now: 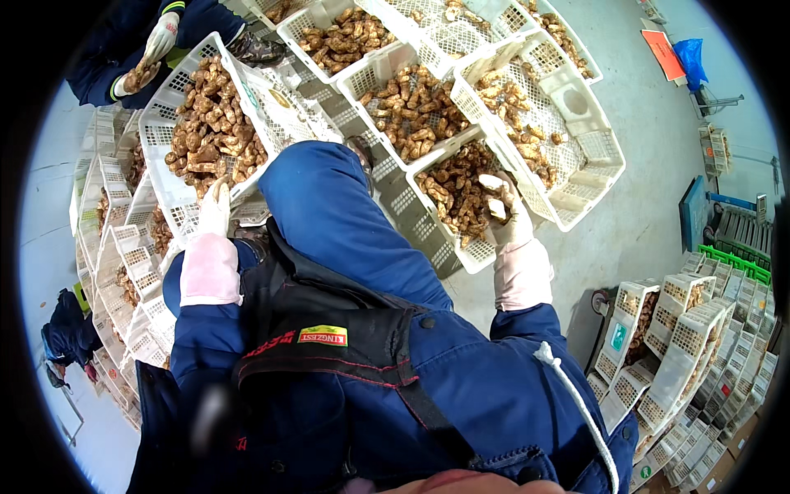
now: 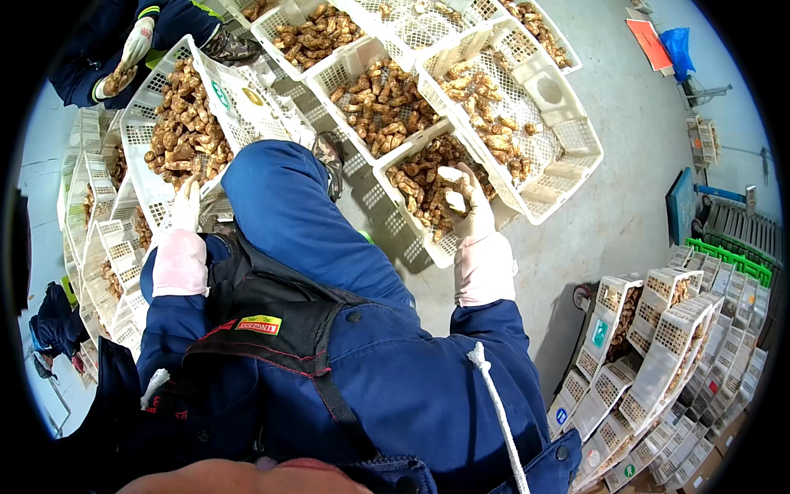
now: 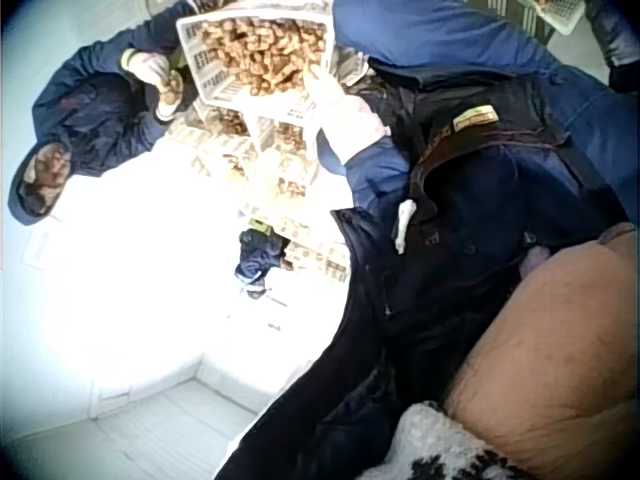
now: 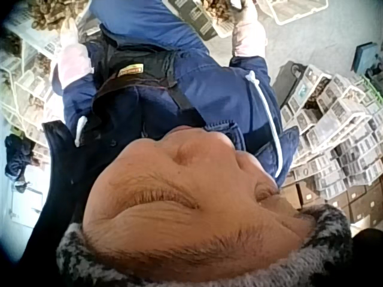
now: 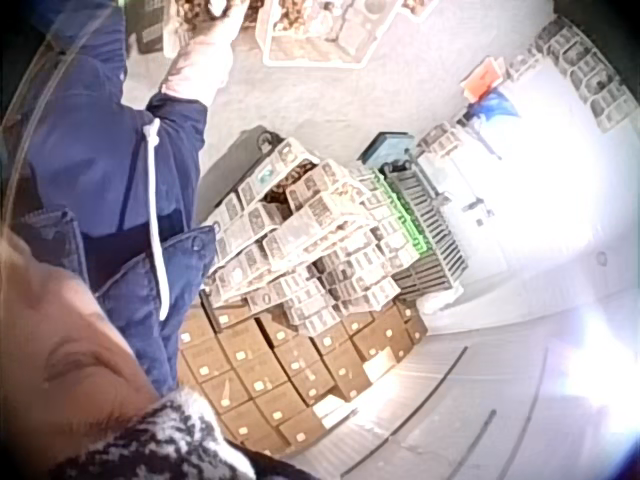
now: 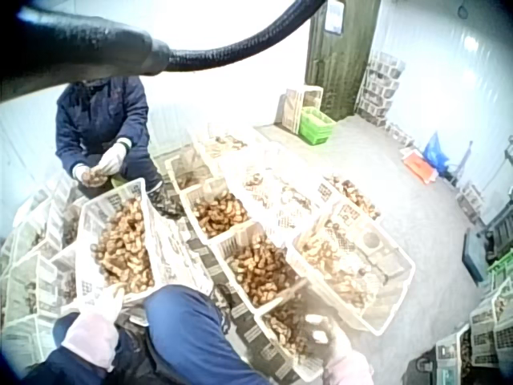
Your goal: The person sorts ginger roots from a central crate into surrounding crates by hand, picking up individual pieces and placing them into different containers while wearing gloves.
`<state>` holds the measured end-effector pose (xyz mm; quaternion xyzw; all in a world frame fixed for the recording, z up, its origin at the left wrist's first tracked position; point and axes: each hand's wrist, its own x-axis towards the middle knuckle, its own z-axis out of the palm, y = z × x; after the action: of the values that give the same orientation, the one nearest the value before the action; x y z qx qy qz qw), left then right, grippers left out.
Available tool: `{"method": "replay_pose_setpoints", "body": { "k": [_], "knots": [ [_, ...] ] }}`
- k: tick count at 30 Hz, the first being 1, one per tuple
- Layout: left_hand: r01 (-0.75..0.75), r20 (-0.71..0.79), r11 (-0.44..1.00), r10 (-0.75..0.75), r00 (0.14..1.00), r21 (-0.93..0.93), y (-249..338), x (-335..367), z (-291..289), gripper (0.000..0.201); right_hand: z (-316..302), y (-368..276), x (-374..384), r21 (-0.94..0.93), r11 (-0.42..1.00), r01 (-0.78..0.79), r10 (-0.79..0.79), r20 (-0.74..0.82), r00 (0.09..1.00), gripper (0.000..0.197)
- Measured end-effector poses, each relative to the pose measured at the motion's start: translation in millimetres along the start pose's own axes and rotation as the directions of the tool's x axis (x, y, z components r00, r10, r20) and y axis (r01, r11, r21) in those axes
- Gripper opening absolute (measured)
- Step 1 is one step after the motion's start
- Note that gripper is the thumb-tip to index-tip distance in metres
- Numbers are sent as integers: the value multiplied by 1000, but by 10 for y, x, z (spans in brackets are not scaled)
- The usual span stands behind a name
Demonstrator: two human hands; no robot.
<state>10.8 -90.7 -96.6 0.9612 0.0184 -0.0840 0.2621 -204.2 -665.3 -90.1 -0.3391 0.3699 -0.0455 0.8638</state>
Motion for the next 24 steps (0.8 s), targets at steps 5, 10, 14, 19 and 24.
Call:
{"method": "replay_pose_setpoints", "body": {
  "k": [5, 10, 14, 19, 24],
  "knots": [
    [-12, 6, 999, 13, 1000, -39, -70, 83, 65, 39, 82, -141, 142, 22, 990, 138, -140, 149, 979, 60],
    [10, -2, 999, -10, 1000, -31, -146, 68, 93, 39, 254, -530, 393, 178, 957, 228, -199, -170, 965, 29],
    [-7, -5, 1000, 7, 1000, -10, -30, 50, 42, 38, 28, -631, 600, 294, 932, 214, -135, -267, 954, 25],
    [0, -16, 999, -1, 1000, -54, -17, 5, 38, 38, 144, -182, 250, 244, 970, -3, 23, -78, 997, 36],
    [-36, -15, 992, 34, 999, -117, -330, 35, -13, 38, 158, 272, 152, -9, 999, -49, 49, 117, 992, 69]
  ]
}}
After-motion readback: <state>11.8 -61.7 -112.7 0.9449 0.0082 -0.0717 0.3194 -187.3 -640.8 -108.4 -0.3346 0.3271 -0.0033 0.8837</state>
